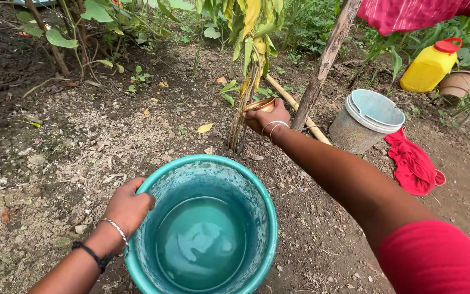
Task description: The person waters small plants by dipping a bowl into a bucket and pouring it over the soil, then moves to a larger plant to water its base and leaves.
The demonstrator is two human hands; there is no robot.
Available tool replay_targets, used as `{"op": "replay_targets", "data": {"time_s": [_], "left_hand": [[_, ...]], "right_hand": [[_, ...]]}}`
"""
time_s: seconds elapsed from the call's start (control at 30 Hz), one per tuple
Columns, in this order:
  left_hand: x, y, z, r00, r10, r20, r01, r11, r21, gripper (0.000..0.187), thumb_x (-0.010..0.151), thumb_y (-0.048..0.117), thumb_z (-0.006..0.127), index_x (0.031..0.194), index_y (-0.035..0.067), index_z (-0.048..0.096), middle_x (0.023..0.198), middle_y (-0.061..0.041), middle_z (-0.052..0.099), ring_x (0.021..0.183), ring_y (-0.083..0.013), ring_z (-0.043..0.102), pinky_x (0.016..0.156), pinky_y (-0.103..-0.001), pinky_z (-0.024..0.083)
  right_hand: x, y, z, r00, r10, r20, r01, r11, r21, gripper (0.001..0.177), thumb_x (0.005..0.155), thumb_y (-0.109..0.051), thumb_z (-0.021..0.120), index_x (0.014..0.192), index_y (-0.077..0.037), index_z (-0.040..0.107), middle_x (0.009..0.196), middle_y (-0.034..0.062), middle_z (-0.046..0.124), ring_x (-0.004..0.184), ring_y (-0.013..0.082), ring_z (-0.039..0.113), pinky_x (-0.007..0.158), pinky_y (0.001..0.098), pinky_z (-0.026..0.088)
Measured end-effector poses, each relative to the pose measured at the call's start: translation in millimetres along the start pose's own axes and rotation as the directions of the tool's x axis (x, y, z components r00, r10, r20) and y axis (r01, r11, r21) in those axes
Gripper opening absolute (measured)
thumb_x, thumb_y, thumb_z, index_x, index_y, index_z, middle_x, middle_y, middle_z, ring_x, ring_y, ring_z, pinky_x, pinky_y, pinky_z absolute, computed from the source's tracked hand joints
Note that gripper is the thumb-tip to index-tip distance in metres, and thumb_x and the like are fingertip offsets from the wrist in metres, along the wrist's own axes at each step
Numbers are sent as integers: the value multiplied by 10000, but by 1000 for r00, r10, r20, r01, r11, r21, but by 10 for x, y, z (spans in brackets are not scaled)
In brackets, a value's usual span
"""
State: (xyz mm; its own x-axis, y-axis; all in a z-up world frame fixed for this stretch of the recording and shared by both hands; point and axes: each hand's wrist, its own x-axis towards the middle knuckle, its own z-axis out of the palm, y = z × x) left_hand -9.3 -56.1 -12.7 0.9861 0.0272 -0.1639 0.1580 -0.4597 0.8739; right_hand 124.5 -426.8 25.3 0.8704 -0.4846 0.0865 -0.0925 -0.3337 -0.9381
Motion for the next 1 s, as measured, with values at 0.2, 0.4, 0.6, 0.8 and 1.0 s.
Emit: {"op": "replay_targets", "data": {"time_s": [0.2, 0.4, 0.6, 0.8, 1.0], "left_hand": [[3, 7, -16, 999, 31, -38, -28, 996, 86, 333, 701, 62, 628, 1013, 56, 743, 776, -166, 736, 717, -280, 693, 702, -413, 538], [30, 6, -18, 999, 17, -43, -13, 996, 88, 347, 688, 64, 634, 1012, 54, 758, 774, -169, 749, 722, -289, 705, 709, -413, 547], [46, -12, -7, 999, 1, -41, 1, 999, 46, 348, 686, 64, 624, 1007, 60, 760, 769, -164, 757, 718, -274, 711, 706, -399, 548], [45, -12, -2, 1000, -9, -28, 10, 999, 31, 335, 695, 60, 613, 998, 59, 756, 761, -162, 748, 709, -273, 699, 697, -400, 541], [-12, 47, -12, 999, -33, -26, 34, 999, 20, 323, 706, 53, 606, 995, 49, 748, 761, -161, 741, 705, -277, 692, 693, -408, 538]], "right_hand": [[-24, -22, -94, 999, -17, -36, 15, 999, -46, 778, 640, -230, 935, 1279, -93, 513, 1136, 126, 735, 969, 234, 751, 805, 297, 654], [-53, -105, -45, 991, 134, -17, -134, 991, -14, 787, 656, -155, 923, 1345, -121, 543, 1178, 110, 713, 989, 237, 749, 765, 310, 677], [-16, -232, 20, 987, 159, -6, -157, 968, -195, 981, 635, -247, 948, 1479, -129, 463, 1188, 157, 703, 978, 272, 750, 789, 339, 661], [111, -111, 52, 998, 27, -52, -42, 949, -311, 909, 583, -361, 1002, 1329, -79, 566, 1129, 131, 733, 967, 242, 723, 871, 324, 584], [13, -110, -42, 999, 42, -34, -47, 988, -149, 772, 594, -290, 951, 1230, -87, 562, 1079, 116, 744, 924, 236, 750, 803, 326, 639]]}}
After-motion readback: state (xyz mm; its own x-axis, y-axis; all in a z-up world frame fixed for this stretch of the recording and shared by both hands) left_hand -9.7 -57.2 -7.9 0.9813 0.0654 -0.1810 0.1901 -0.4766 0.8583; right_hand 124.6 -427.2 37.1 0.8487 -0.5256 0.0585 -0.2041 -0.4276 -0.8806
